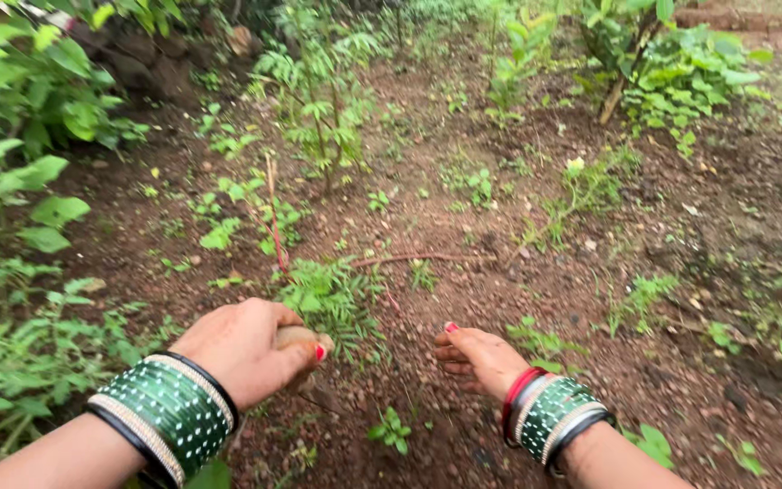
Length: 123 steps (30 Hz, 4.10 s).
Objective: The person uses a small hand hoe to loosen the soil around a young plant and then pulls out weeds by hand. They continue to clear the surrounding area of small unwanted plants, using the hoe to scrape the surface and their hands to remove the vegetation.
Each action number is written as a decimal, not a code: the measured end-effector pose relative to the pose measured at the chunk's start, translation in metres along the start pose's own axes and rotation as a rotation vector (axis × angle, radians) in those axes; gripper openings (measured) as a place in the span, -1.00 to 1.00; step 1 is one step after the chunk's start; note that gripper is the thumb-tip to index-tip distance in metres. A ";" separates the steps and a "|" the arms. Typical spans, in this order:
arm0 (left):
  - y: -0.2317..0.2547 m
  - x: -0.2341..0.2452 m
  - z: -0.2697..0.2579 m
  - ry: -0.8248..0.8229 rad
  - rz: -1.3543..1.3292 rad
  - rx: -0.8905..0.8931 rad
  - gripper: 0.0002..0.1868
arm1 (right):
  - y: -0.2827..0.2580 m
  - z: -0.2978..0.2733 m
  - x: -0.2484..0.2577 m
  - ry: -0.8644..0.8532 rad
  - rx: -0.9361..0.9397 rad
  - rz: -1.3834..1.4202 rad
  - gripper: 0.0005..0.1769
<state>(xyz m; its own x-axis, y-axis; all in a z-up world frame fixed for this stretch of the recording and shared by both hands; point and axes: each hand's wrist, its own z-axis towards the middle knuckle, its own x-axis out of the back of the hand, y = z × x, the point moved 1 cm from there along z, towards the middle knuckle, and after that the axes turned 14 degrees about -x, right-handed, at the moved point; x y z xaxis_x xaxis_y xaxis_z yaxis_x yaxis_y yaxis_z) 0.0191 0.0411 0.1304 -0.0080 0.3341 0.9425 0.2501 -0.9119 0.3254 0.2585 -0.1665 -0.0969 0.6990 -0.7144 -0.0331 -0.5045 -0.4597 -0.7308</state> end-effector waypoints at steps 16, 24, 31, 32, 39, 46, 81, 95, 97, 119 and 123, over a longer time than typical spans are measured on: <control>-0.052 -0.075 0.019 -0.131 0.072 -0.034 -0.64 | -0.003 0.001 -0.027 0.040 0.002 -0.157 -0.33; -0.050 -0.055 0.043 -0.163 0.020 0.002 -0.65 | -0.027 0.015 -0.013 0.192 0.194 -0.495 -0.48; -0.005 -0.018 0.056 -0.011 0.020 -0.010 -0.53 | -0.085 -0.049 0.032 0.441 0.352 -0.962 -0.56; 0.002 -0.018 0.056 -0.001 0.008 -0.030 -0.54 | -0.093 -0.060 0.044 0.489 0.344 -1.015 -0.56; 0.046 -0.034 0.071 0.046 -0.033 -0.064 -0.51 | -0.112 -0.107 0.168 0.683 0.365 -1.072 -0.52; 0.086 -0.054 0.126 -0.028 0.051 -0.142 -0.54 | -0.060 -0.067 0.220 0.660 0.179 -1.022 -0.49; 0.117 -0.125 0.327 -0.155 0.443 -0.191 -0.63 | 0.002 0.185 0.195 0.348 -0.247 -1.087 0.27; 0.140 -0.119 0.343 -0.281 0.474 -0.110 -0.67 | -0.005 0.176 0.179 0.356 -0.283 -1.111 0.25; 0.147 -0.112 0.348 -0.302 0.426 -0.086 -0.66 | -0.011 0.167 0.184 0.346 -0.286 -1.089 0.21; 0.167 -0.116 0.379 -0.379 0.466 -0.186 -0.69 | -0.029 0.152 0.186 0.290 -0.341 -1.073 0.15; 0.172 -0.117 0.402 -0.358 0.514 -0.282 -0.73 | -0.031 0.148 0.186 0.257 -0.357 -1.071 0.13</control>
<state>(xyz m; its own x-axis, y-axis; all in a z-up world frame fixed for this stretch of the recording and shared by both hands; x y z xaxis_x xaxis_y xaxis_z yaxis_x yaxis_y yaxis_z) 0.4520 -0.0592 0.0457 0.3770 -0.1438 0.9150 -0.1256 -0.9867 -0.1033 0.4787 -0.2070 -0.1808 0.7518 0.0637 0.6563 0.1404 -0.9880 -0.0649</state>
